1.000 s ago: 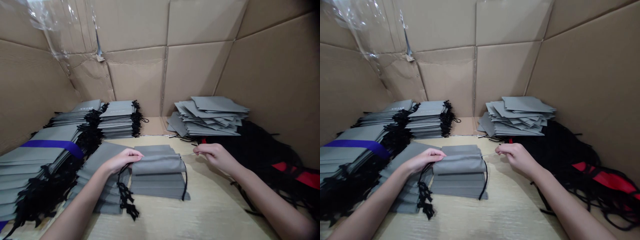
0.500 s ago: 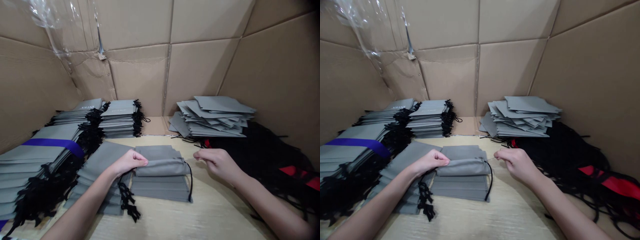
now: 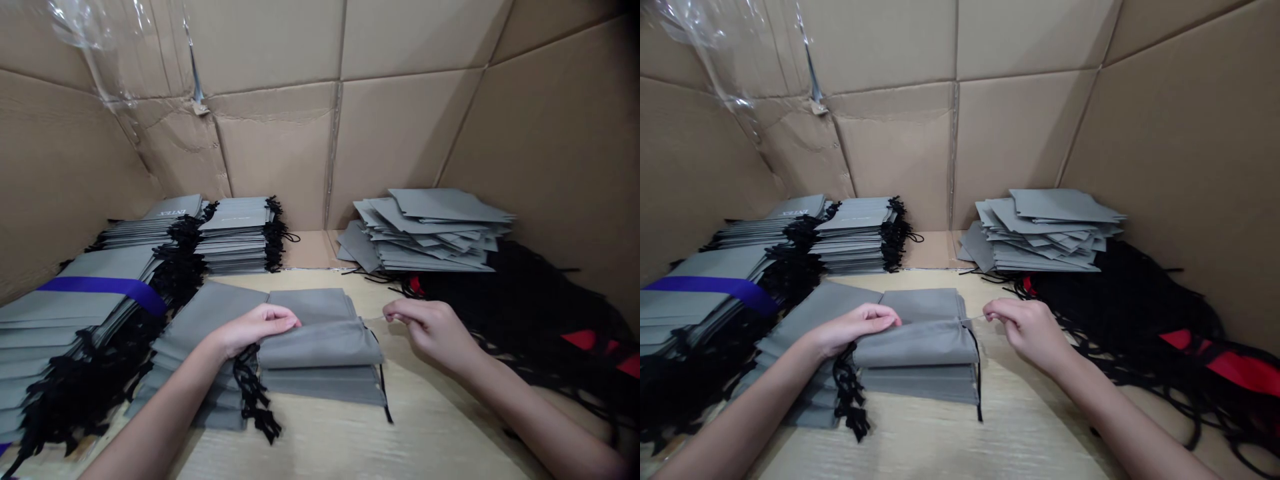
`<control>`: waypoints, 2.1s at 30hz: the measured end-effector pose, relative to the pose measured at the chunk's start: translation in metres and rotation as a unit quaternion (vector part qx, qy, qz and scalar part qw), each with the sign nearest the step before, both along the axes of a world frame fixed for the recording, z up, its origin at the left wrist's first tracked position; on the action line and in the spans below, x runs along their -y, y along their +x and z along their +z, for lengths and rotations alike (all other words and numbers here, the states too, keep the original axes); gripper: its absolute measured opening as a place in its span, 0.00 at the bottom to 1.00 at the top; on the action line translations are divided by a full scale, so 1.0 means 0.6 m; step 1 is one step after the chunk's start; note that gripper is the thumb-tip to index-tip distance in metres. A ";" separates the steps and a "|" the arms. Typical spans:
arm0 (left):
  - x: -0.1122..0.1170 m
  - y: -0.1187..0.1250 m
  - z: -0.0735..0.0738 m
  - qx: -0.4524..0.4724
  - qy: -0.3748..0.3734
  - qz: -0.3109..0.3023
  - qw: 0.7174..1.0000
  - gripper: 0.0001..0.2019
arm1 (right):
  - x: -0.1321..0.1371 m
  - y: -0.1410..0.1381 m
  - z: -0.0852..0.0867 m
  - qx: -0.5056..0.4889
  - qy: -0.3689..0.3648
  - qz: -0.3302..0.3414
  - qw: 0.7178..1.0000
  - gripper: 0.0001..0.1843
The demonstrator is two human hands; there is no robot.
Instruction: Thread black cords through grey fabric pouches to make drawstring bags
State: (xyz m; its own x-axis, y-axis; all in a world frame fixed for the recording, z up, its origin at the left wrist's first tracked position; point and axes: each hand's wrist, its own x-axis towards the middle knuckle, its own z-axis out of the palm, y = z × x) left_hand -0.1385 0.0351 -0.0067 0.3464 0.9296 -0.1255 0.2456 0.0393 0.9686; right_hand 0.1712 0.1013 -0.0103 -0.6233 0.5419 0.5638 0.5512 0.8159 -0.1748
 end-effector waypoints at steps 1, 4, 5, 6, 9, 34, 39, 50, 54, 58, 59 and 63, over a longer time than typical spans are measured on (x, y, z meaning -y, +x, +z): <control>0.002 -0.003 0.003 -0.005 -0.002 -0.011 1.000 0.14 | -0.001 0.001 0.000 -0.004 -0.006 0.000 1.000 0.17; 0.006 -0.006 0.007 -0.004 -0.002 -0.018 1.000 0.11 | -0.001 0.001 -0.001 -0.020 -0.021 -0.001 1.000 0.16; 0.007 -0.006 0.008 0.002 -0.005 -0.017 1.000 0.11 | -0.001 0.001 -0.001 -0.022 -0.024 0.001 0.999 0.16; 0.008 -0.005 0.008 0.010 -0.011 -0.020 1.000 0.11 | 0.000 0.000 -0.001 -0.023 -0.025 0.005 0.999 0.15; 0.010 0.000 0.010 0.032 -0.037 -0.049 0.998 0.12 | 0.001 -0.002 0.000 -0.021 -0.032 0.023 0.999 0.16; 0.009 0.021 0.009 0.034 0.048 -0.149 0.987 0.15 | 0.008 -0.029 -0.032 -0.055 -0.073 0.033 0.995 0.15; 0.009 0.018 0.007 0.024 0.054 -0.139 0.988 0.14 | 0.024 -0.038 -0.035 -0.061 -0.041 0.016 0.997 0.17; 0.013 0.018 0.012 0.022 0.042 -0.124 0.991 0.13 | 0.021 -0.038 -0.025 -0.037 -0.041 0.029 0.998 0.16; 0.013 -0.007 0.018 0.073 -0.027 -0.023 0.997 0.14 | -0.003 -0.017 -0.037 -0.053 -0.029 -0.008 0.998 0.15; 0.006 -0.021 0.027 0.106 0.081 0.064 0.989 0.13 | -0.020 0.000 -0.044 -0.090 -0.007 -0.063 0.994 0.14; 0.004 -0.021 0.027 0.083 0.112 0.076 0.987 0.12 | -0.021 0.002 -0.044 -0.094 -0.004 -0.069 0.993 0.14; 0.000 -0.014 0.021 -0.085 0.246 0.110 0.959 0.07 | -0.016 0.000 -0.042 -0.089 0.008 -0.072 0.993 0.15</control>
State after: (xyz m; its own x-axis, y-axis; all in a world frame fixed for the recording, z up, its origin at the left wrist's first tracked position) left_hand -0.1467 0.0352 0.0056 0.1483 0.9392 0.3097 0.4396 -0.3431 0.8301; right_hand 0.1712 0.1112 -0.0352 -0.4297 0.6086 0.6670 0.6234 0.7344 -0.2685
